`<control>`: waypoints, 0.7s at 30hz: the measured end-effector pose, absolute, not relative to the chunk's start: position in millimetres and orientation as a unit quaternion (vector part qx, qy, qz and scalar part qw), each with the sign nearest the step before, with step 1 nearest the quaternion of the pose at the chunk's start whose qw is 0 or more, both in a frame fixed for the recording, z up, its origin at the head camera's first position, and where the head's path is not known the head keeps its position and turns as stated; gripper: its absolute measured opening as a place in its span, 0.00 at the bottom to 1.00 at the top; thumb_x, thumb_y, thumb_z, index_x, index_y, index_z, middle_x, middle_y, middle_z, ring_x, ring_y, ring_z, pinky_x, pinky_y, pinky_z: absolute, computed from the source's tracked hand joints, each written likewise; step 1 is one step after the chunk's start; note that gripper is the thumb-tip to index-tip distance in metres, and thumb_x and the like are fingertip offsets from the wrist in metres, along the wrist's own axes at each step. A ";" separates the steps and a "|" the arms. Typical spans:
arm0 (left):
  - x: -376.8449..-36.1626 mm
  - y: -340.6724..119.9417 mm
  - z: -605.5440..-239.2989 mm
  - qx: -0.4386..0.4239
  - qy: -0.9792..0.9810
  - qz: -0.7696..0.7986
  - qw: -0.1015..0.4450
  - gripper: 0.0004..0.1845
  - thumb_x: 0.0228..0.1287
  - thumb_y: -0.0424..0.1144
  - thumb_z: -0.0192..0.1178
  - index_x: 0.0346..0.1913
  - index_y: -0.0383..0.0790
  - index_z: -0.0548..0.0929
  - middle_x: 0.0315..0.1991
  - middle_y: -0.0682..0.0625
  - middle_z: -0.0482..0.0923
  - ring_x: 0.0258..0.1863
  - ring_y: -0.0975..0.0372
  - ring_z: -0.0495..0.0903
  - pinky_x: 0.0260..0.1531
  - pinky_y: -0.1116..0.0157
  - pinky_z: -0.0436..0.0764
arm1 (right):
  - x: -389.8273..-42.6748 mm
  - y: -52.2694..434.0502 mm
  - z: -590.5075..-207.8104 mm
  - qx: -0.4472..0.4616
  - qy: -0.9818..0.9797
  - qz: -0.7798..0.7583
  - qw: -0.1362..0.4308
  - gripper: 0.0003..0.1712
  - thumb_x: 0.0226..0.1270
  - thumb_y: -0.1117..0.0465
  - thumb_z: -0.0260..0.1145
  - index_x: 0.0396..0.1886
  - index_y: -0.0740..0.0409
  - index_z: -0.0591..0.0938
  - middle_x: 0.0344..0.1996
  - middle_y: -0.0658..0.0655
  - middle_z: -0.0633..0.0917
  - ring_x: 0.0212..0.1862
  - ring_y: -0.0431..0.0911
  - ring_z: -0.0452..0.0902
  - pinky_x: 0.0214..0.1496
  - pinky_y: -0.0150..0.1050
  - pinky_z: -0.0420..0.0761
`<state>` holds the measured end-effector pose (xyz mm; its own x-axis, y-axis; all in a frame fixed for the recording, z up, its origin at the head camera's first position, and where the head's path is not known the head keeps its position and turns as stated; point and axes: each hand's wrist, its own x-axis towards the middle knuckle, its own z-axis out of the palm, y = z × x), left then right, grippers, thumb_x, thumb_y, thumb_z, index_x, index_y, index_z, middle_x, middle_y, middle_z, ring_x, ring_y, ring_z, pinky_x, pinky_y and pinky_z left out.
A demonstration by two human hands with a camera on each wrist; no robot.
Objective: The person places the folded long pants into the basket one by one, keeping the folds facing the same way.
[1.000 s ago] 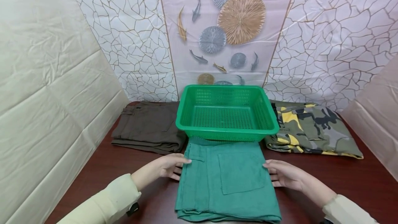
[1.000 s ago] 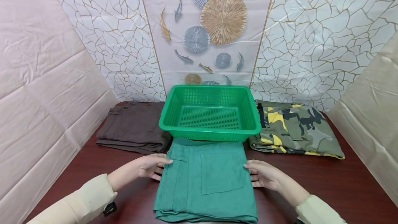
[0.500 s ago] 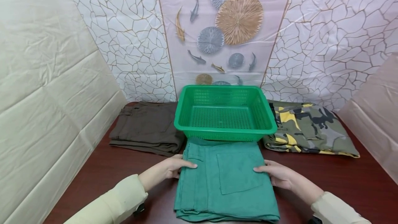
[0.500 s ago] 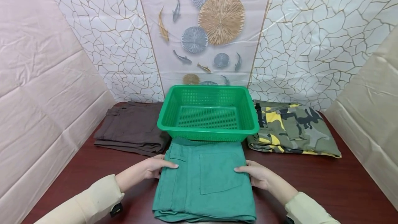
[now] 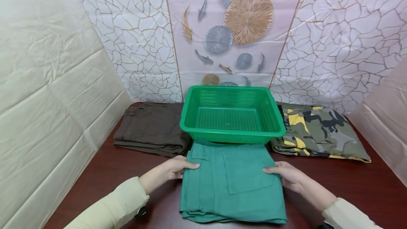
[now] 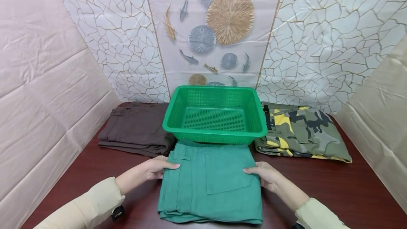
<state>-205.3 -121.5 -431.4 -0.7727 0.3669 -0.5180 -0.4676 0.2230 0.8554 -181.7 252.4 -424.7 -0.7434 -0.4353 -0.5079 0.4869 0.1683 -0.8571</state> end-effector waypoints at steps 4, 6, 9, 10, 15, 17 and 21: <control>-206.3 -125.3 -423.8 -0.019 0.699 0.627 0.343 0.19 0.64 0.35 0.60 0.56 0.31 0.77 0.34 0.54 0.86 0.32 0.66 0.84 0.43 0.63 0.83 | -180.3 252.8 -416.8 0.025 0.682 -0.643 0.348 0.26 0.68 0.59 0.60 0.60 0.70 0.67 0.38 0.48 0.86 0.43 0.41 0.83 0.51 0.42 0.81; -205.8 -127.1 -420.3 -0.012 0.697 0.628 0.346 0.18 0.65 0.35 0.59 0.56 0.32 0.77 0.33 0.54 0.85 0.33 0.66 0.84 0.43 0.63 0.83 | -179.0 252.3 -412.6 0.026 0.687 -0.639 0.346 0.30 0.68 0.58 0.60 0.62 0.72 0.64 0.38 0.48 0.86 0.43 0.41 0.83 0.51 0.42 0.81; -205.0 -128.6 -415.0 0.000 0.693 0.628 0.354 0.18 0.65 0.35 0.59 0.56 0.32 0.77 0.34 0.54 0.85 0.33 0.66 0.84 0.44 0.63 0.83 | -176.7 252.5 -406.4 0.026 0.691 -0.635 0.344 0.35 0.68 0.57 0.60 0.65 0.75 0.60 0.39 0.48 0.86 0.44 0.41 0.83 0.52 0.43 0.81; -204.6 -129.0 -413.4 0.004 0.691 0.629 0.357 0.18 0.65 0.35 0.59 0.56 0.31 0.77 0.34 0.54 0.86 0.33 0.66 0.84 0.44 0.63 0.83 | -175.9 252.7 -404.3 0.024 0.692 -0.635 0.343 0.36 0.68 0.57 0.60 0.66 0.75 0.59 0.39 0.48 0.86 0.44 0.41 0.83 0.52 0.43 0.81; -202.1 -130.5 -402.5 0.019 0.684 0.635 0.359 0.18 0.66 0.34 0.58 0.56 0.30 0.77 0.34 0.54 0.85 0.34 0.67 0.84 0.43 0.64 0.83 | -171.1 253.0 -393.0 0.016 0.692 -0.640 0.333 0.37 0.68 0.57 0.59 0.66 0.76 0.58 0.39 0.48 0.86 0.43 0.41 0.83 0.51 0.42 0.81; -201.1 -130.6 -397.9 0.023 0.684 0.636 0.357 0.17 0.66 0.34 0.57 0.56 0.30 0.76 0.34 0.55 0.85 0.33 0.67 0.84 0.42 0.64 0.83 | -169.3 253.1 -389.5 0.013 0.690 -0.644 0.330 0.38 0.68 0.57 0.59 0.67 0.77 0.56 0.39 0.48 0.86 0.43 0.41 0.83 0.50 0.42 0.81; -198.8 -131.3 -390.4 0.029 0.685 0.635 0.355 0.17 0.66 0.34 0.57 0.55 0.30 0.77 0.33 0.55 0.85 0.33 0.67 0.84 0.42 0.64 0.83 | -165.5 253.2 -383.8 0.012 0.685 -0.652 0.325 0.37 0.69 0.58 0.58 0.66 0.78 0.56 0.39 0.48 0.86 0.43 0.41 0.83 0.49 0.40 0.82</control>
<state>-198.8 -131.3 -390.4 -0.7457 0.4912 -0.4502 -0.4122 0.1908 0.8909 -165.5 253.2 -383.8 -0.7887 -0.4071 -0.4607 0.4404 0.1487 -0.8854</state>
